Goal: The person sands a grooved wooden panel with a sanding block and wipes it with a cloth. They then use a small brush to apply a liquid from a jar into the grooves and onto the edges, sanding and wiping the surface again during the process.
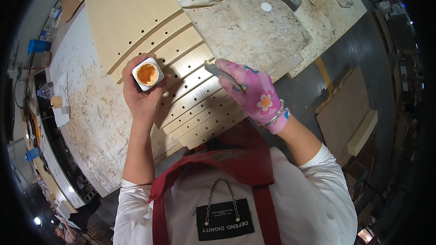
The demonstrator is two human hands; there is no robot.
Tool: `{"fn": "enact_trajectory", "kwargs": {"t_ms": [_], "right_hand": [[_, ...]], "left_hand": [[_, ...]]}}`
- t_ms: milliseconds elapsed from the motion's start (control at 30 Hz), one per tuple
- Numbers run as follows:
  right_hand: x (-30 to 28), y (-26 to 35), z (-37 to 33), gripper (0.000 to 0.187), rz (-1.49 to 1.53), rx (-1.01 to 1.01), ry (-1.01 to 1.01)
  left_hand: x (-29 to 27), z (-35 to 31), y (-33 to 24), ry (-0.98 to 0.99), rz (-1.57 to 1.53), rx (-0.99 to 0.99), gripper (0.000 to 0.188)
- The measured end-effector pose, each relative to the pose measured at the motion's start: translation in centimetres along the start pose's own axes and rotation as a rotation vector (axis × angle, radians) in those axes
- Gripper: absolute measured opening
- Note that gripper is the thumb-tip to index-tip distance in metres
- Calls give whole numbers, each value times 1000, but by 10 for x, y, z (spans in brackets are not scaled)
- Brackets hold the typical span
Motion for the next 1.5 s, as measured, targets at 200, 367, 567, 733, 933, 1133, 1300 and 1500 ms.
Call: {"fn": "enact_trajectory", "kwargs": {"t_ms": [200, 367, 567, 733, 933, 1133, 1300, 1500], "right_hand": [[-9, 9, -2, 31, -160, -1, 5], [-6, 3, 1, 31, -157, -29, -76], [-10, 2, 2, 31, -161, -13, -19], [-7, 4, 6, 31, -126, -54, -65], [-10, 8, 4, 31, -217, -56, -5], [-11, 7, 5, 30, -247, -22, 19], [-20, 10, 18, 32, -41, 47, 0], [-7, 12, 34, 33, -47, -58, -57]], "left_hand": [[-3, -2, 2, -2, -1, -2, 54], [0, 0, 0, -4, -9, -15, 54], [-2, 0, 0, 5, 37, 15, 55], [0, 1, 0, -2, 11, -3, 55], [-2, 0, 1, 1, 34, 14, 54], [-2, -1, 0, -3, 0, 10, 55], [-2, -1, 1, -6, -14, 11, 56], [-1, -4, 5, 61, -25, -45, 61]]}}
Point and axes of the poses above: each hand's wrist, its own z-axis towards the middle knuckle, its own x-axis out of the palm, y = z × x, the point moved 5 cm from there along z, towards the middle knuckle, and after that the axes turned 15 degrees about -z, right-handed, at the moved point
